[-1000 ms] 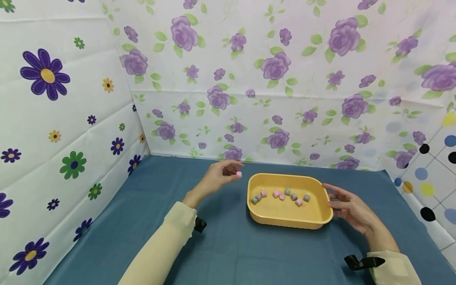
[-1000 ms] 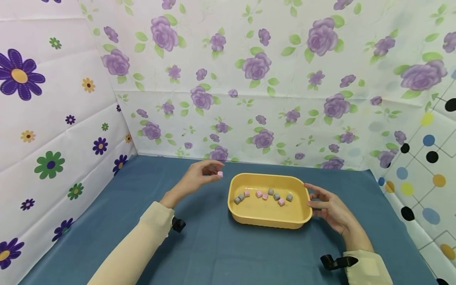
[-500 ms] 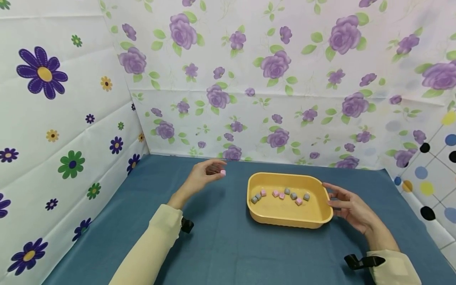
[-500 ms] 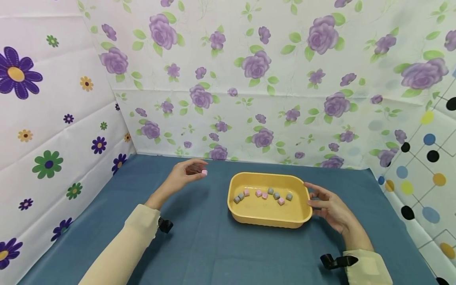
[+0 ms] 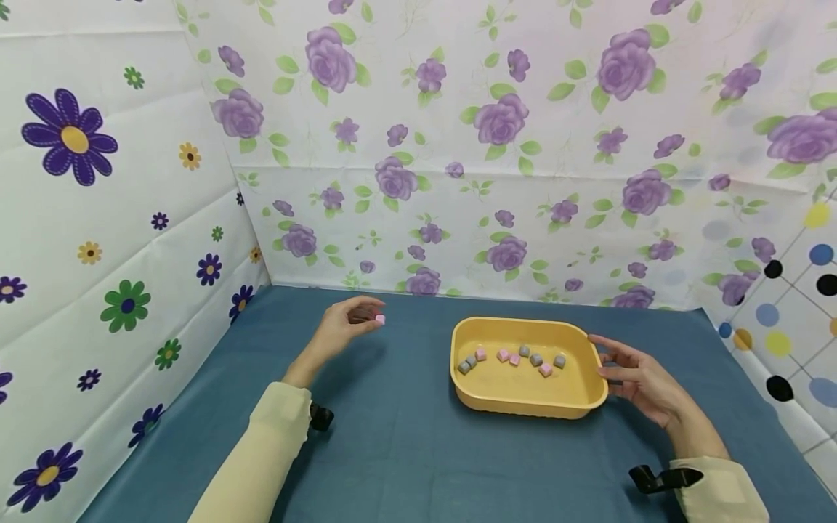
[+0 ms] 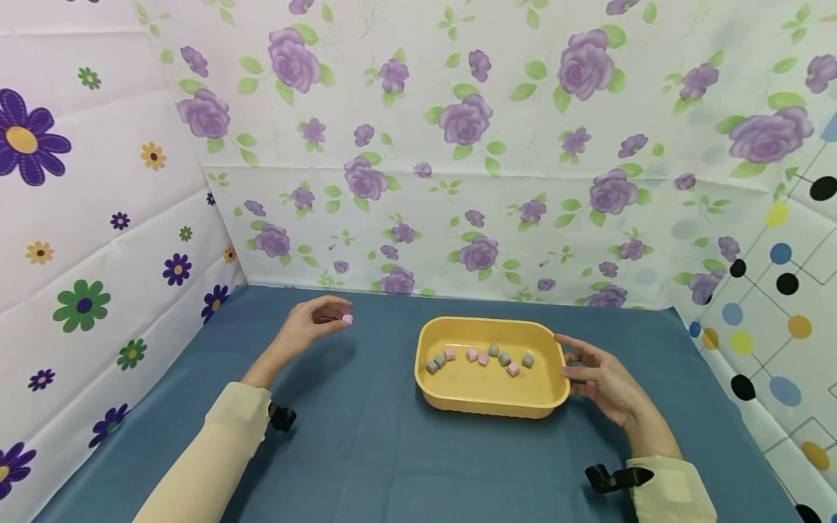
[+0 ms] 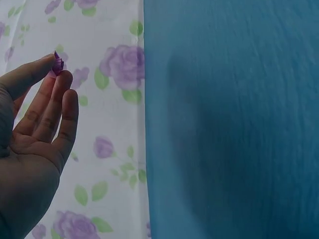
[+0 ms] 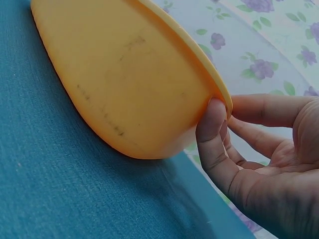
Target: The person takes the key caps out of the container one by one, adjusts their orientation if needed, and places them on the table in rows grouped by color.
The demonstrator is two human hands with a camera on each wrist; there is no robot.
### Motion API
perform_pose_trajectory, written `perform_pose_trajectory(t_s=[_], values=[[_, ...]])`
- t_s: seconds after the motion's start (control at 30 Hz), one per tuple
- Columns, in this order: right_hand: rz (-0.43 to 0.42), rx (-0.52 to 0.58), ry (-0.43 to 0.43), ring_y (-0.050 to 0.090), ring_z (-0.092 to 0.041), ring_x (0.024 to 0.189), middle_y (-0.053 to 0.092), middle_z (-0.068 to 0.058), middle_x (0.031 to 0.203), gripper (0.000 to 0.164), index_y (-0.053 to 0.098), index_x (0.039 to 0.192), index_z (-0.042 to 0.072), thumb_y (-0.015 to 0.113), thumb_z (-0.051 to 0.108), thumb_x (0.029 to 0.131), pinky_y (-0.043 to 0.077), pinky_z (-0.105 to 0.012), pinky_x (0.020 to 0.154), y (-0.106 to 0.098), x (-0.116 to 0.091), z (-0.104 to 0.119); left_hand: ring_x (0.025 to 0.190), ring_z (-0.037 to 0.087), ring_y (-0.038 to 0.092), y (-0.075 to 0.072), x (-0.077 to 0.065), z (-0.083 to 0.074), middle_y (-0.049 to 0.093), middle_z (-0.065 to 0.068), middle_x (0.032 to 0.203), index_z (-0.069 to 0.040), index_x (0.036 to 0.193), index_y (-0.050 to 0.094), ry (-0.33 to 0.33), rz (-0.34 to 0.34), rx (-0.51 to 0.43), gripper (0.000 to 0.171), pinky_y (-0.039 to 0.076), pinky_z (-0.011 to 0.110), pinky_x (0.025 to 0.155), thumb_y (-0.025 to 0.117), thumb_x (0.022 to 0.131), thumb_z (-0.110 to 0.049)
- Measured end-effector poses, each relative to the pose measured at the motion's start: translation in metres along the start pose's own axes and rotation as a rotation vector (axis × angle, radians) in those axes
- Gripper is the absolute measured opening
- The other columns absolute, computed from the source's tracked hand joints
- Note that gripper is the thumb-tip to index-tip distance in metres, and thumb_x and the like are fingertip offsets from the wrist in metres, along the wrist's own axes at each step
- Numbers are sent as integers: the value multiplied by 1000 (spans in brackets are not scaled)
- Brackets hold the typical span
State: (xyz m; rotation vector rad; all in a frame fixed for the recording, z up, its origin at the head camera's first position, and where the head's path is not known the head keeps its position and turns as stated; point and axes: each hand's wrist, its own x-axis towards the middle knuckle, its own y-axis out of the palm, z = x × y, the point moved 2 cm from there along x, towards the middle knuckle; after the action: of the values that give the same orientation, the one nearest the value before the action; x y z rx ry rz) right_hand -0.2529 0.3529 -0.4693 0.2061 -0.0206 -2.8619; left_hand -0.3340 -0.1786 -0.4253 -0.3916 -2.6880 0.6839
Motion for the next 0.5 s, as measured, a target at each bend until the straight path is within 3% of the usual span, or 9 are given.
perform_pose_trajectory(t_s=[0.23,0.5], values=[[6,8,1,62,-20,102,43,-13,117,70,24,157,10,60,6,97,55,-45,85,0,0,-1,99,20,65,-7,-5,9,68,5,110,-21,123,66,-22,-11,-4,33,55,32,82,72,91,-17],[-3,9,1,63,-20,102,43,-12,117,70,26,156,11,62,6,96,56,-42,84,-1,1,-1,97,19,65,-5,-6,18,68,4,108,-20,121,67,-31,-18,10,32,55,33,81,72,90,-17]])
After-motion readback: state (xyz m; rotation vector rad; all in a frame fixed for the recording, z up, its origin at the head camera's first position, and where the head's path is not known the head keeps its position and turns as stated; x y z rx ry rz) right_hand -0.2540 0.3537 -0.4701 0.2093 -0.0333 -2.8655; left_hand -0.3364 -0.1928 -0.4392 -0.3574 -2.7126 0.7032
